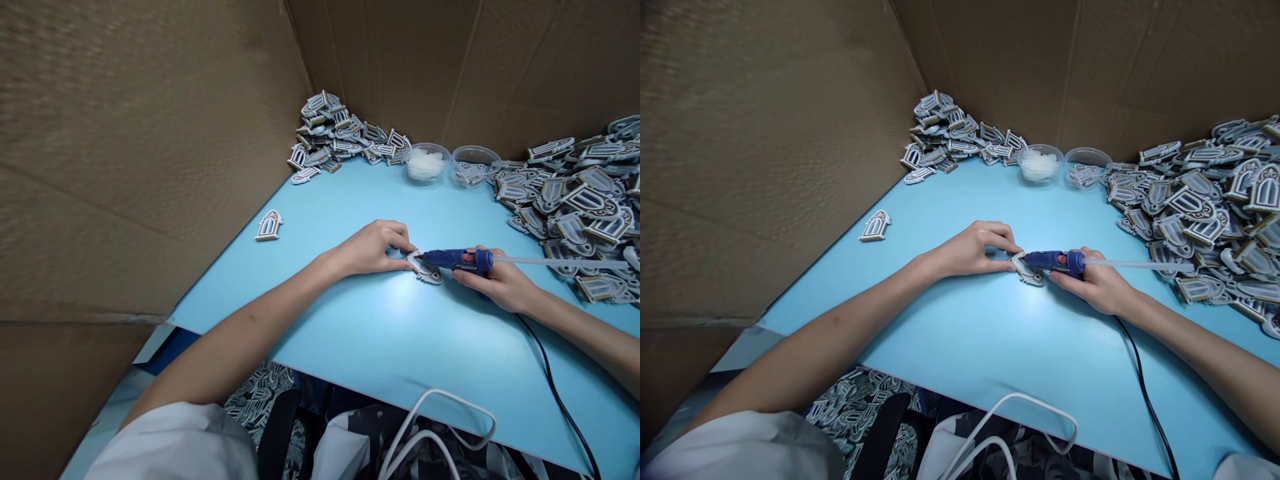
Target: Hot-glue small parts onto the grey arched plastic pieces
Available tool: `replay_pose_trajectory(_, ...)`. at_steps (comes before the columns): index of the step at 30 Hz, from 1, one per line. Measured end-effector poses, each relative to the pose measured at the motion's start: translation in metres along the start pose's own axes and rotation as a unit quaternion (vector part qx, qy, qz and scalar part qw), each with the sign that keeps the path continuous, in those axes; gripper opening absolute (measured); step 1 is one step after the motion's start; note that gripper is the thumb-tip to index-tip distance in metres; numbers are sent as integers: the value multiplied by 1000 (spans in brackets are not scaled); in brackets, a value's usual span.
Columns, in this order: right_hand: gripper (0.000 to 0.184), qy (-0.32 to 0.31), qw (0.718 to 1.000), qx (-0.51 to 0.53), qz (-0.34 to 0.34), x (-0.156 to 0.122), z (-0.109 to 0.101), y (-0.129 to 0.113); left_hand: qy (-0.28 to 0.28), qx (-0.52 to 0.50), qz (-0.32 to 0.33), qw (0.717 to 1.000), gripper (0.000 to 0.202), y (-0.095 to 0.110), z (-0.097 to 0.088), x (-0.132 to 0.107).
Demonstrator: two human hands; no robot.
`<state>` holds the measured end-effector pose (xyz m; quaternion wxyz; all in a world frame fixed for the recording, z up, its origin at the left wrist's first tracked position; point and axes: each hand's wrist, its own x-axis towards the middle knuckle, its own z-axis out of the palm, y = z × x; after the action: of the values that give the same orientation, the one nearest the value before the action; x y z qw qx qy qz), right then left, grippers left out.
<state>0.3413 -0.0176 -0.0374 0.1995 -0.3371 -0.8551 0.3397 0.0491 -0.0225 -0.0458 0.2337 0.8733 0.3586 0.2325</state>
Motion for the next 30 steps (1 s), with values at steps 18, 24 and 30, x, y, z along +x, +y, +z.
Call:
replay_pose_trajectory(18,39,-10,999,30,-35,1,-1,-4,-1,-1,-1,1000,28,-1,1,0)
replay_pose_trajectory(24,37,-8,999,26,-33,1,-2,-4,1,-4,3,1000,27,-1,1,0)
replay_pose_trajectory(30,39,-7,999,27,-32,1,0,-3,1,-7,1,1000,28,-2,1,-1)
